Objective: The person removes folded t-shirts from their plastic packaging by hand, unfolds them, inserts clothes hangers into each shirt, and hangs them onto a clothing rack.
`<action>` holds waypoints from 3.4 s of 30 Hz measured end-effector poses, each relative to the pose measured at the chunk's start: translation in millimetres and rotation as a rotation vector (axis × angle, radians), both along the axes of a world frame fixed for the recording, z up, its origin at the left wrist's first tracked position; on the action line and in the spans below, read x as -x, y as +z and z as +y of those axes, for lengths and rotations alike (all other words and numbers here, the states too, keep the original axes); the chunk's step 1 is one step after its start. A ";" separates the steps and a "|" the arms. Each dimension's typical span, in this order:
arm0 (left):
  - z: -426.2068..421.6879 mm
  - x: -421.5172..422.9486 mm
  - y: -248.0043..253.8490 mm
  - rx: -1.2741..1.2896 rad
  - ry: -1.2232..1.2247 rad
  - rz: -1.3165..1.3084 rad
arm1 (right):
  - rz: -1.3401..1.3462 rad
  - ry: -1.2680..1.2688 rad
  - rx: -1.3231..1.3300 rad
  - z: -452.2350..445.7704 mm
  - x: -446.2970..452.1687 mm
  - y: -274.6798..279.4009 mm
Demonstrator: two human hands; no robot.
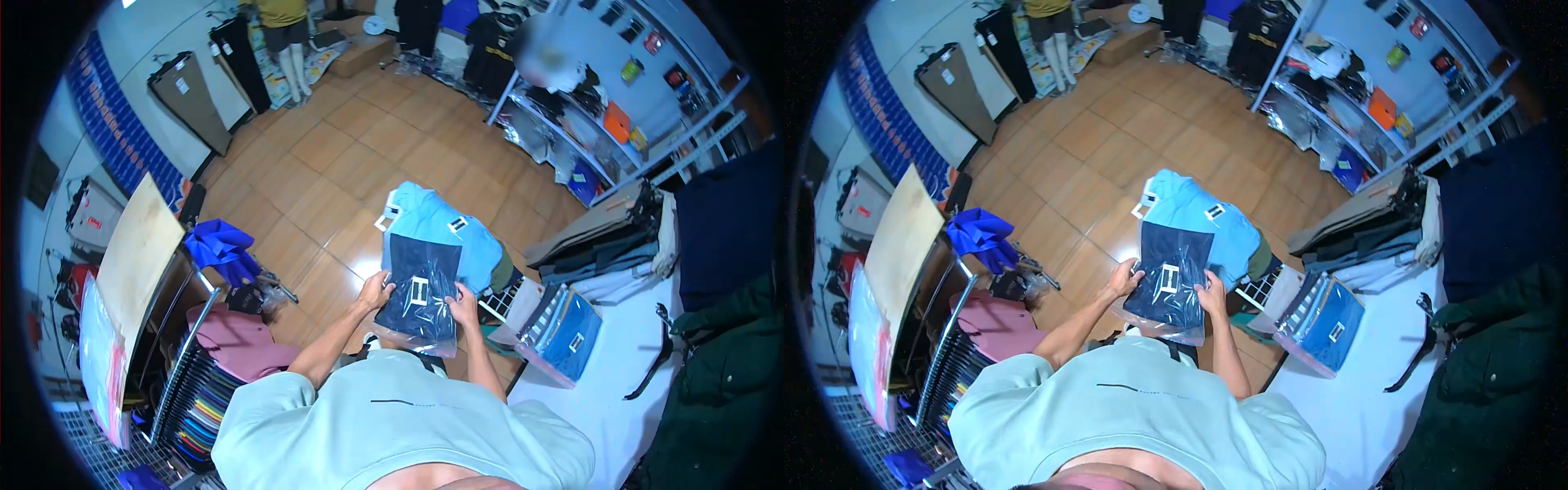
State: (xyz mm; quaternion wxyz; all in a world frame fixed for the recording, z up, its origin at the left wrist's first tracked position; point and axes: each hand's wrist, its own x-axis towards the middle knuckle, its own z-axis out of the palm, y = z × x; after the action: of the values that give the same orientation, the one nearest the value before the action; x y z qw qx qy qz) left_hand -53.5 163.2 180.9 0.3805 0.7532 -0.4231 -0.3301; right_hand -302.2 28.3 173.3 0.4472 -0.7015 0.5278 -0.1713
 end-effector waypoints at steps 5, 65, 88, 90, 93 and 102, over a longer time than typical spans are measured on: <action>32.3 -54.2 18.7 0.084 0.148 -0.040 | 0.005 0.132 0.080 0.6 -80.4 31.4; 273.3 -373.5 176.4 0.191 2.100 -0.558 | -0.352 2.094 0.003 262.1 -883.9 242.2; 336.6 -442.8 192.2 -0.562 2.563 -0.660 | -0.774 2.606 0.059 491.2 -963.2 202.7; 343.5 -444.1 194.1 -0.617 2.607 -0.596 | -0.760 2.638 0.053 509.9 -965.9 197.1; 357.0 -443.2 192.9 -0.604 2.654 -0.541 | -0.718 2.651 0.060 525.8 -965.8 204.5; 375.6 -437.3 191.8 -0.519 2.699 -0.506 | -0.621 2.592 0.180 538.4 -968.0 202.2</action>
State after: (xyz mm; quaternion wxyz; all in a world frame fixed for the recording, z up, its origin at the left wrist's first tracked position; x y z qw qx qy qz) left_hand 383.8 538.8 372.7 0.1664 0.6609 0.6360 0.3620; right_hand 665.9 566.7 375.6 0.3392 -0.6521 -0.6512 0.1890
